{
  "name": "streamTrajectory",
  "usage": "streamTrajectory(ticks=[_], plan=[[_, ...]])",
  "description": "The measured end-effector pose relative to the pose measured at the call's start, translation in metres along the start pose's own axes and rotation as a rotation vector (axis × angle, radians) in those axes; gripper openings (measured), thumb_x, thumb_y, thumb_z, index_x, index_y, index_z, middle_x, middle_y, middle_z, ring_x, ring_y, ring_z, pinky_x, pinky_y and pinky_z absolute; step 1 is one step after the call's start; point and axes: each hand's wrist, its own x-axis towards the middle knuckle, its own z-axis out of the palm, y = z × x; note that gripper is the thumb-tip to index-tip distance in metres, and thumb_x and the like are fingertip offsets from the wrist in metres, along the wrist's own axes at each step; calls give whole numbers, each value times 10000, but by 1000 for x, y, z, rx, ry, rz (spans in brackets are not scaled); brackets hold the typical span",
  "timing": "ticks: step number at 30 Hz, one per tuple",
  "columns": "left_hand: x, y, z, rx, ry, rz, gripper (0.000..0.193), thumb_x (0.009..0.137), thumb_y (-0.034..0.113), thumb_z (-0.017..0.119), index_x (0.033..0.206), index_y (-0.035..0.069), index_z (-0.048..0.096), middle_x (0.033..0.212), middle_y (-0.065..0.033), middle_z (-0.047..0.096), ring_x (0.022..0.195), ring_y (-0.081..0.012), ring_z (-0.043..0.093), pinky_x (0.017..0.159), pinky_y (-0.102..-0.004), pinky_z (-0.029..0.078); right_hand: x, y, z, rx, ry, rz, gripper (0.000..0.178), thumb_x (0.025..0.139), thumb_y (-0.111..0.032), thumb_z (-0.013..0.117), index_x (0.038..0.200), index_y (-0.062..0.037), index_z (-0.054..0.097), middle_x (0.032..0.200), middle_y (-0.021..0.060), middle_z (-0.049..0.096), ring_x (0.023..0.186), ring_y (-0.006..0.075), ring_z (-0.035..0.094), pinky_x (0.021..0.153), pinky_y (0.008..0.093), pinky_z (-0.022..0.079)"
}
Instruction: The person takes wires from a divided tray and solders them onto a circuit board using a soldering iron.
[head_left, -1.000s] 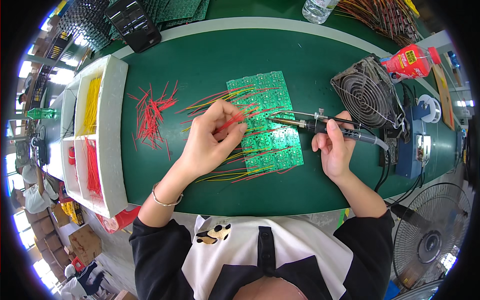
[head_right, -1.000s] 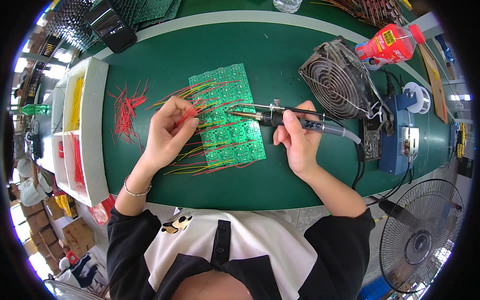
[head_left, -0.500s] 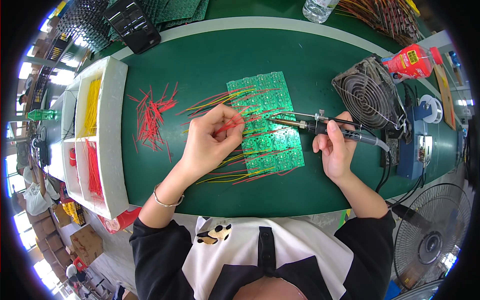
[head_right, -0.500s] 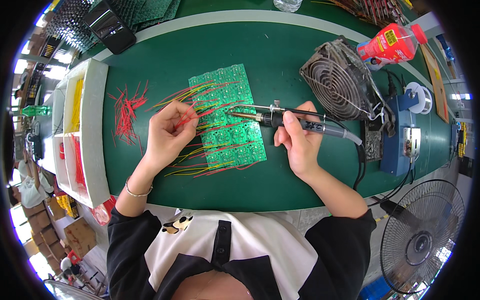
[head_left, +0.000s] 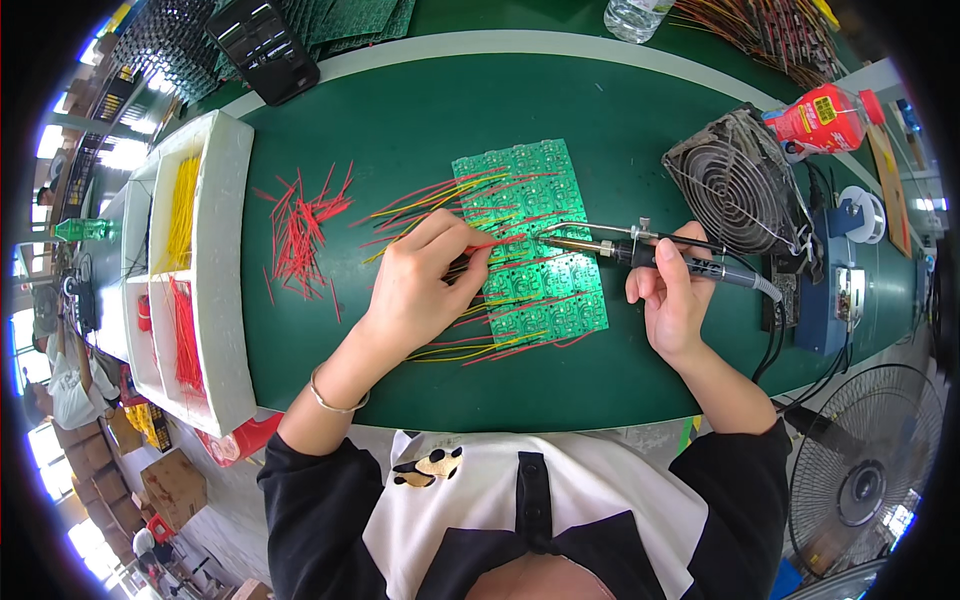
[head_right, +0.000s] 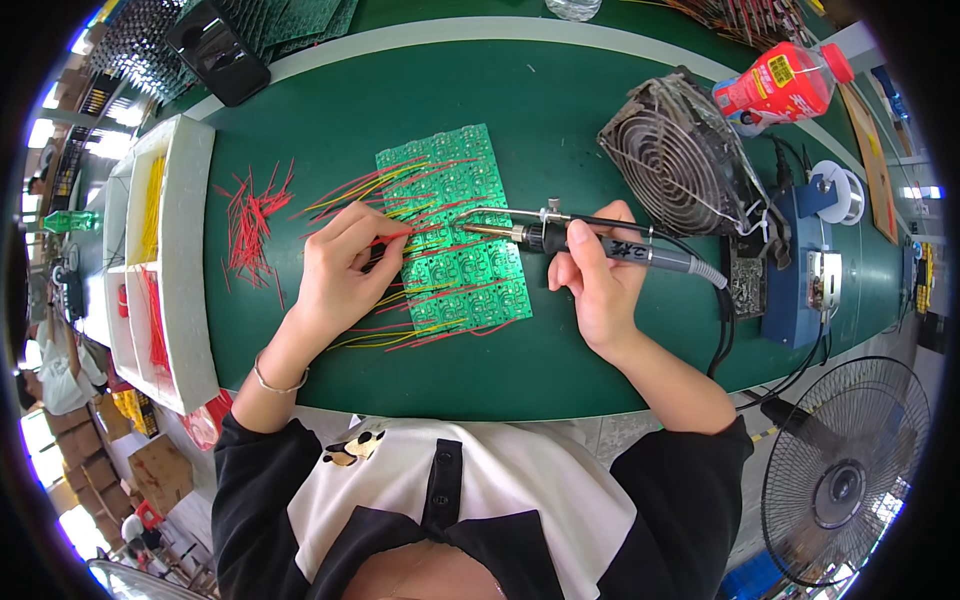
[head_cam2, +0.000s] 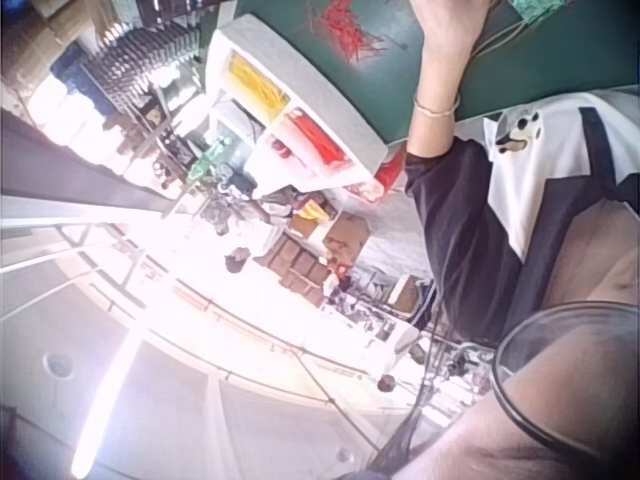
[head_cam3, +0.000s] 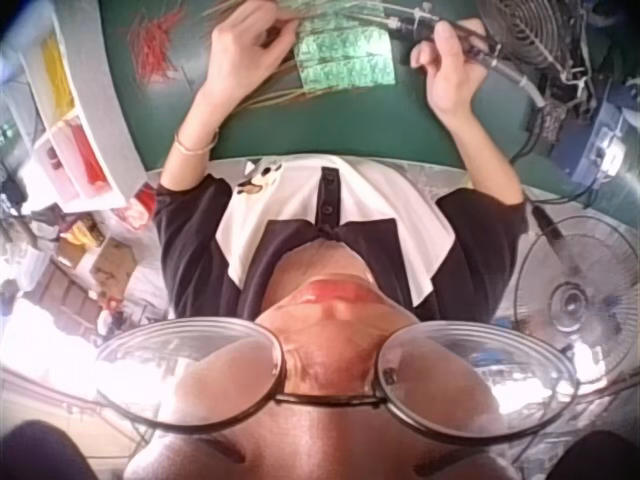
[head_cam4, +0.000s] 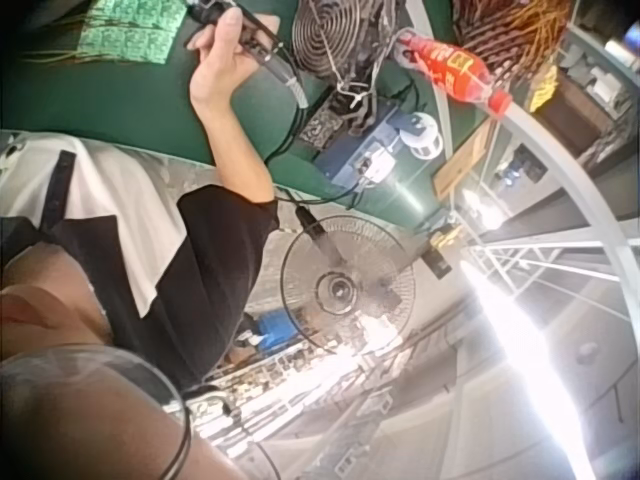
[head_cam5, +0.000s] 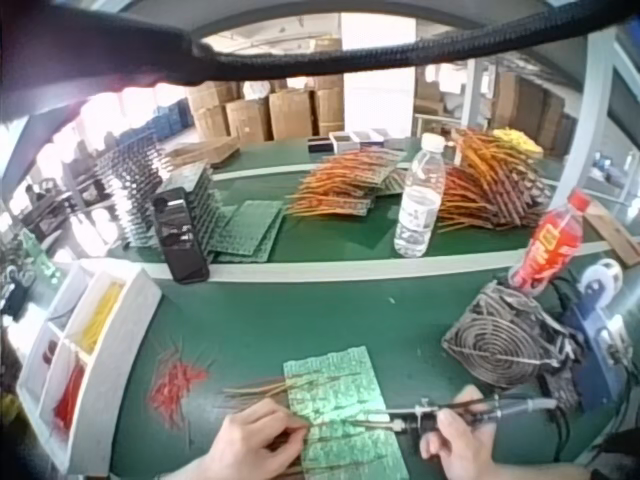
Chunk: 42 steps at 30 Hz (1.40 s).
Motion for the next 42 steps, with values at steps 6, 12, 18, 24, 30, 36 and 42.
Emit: streamTrajectory(ticks=[6,12,18,24,30,36,42], plan=[[1,4,-4,29,-68,-17,72,713,-25,611,778,7,608,746,-66,548,553,-166,546,485,-268,451,0,0,-1,13,0,-5,187,871,-125,520,773,-81,367,593,-5,408,446,52,420,426,245,421],[0,5,-5,39,-70,-20,70,719,-23,609,781,8,611,745,-65,549,548,-161,538,479,-265,441,-1,0,-2,21,-1,3,189,869,-125,521,771,-84,365,609,-8,410,446,49,415,422,242,415],[1,7,-7,-11,-66,-74,71,723,-20,607,785,11,622,747,-63,550,536,-149,523,468,-250,427,0,1,-3,24,-3,1,194,870,-127,521,764,-86,364,608,-9,409,447,47,413,421,238,411],[-1,0,-2,-29,-19,3,118,697,-48,624,791,22,639,734,-25,560,427,-56,330,391,-216,264,0,0,-2,15,-12,5,192,870,-129,520,766,-87,365,604,-10,407,449,47,413,421,238,410],[-2,0,-5,36,-70,-15,83,719,-9,614,789,30,634,737,-48,539,529,-151,517,459,-259,416,1,3,-1,8,-9,13,195,871,-131,518,761,-88,362,600,-12,402,447,45,410,421,239,409],[-5,0,-1,-7,-14,27,129,694,-45,625,800,27,647,733,-21,549,427,-60,326,390,-222,269,-2,2,-3,-3,-32,10,203,871,-136,522,758,-88,360,592,-15,396,442,45,405,421,238,409],[-4,-1,-1,1,0,17,129,684,-40,629,791,31,648,729,-17,551,414,-57,318,385,-219,267,0,1,-1,-7,-27,5,203,870,-136,523,756,-87,362,583,-11,403,436,45,398,416,237,407]])
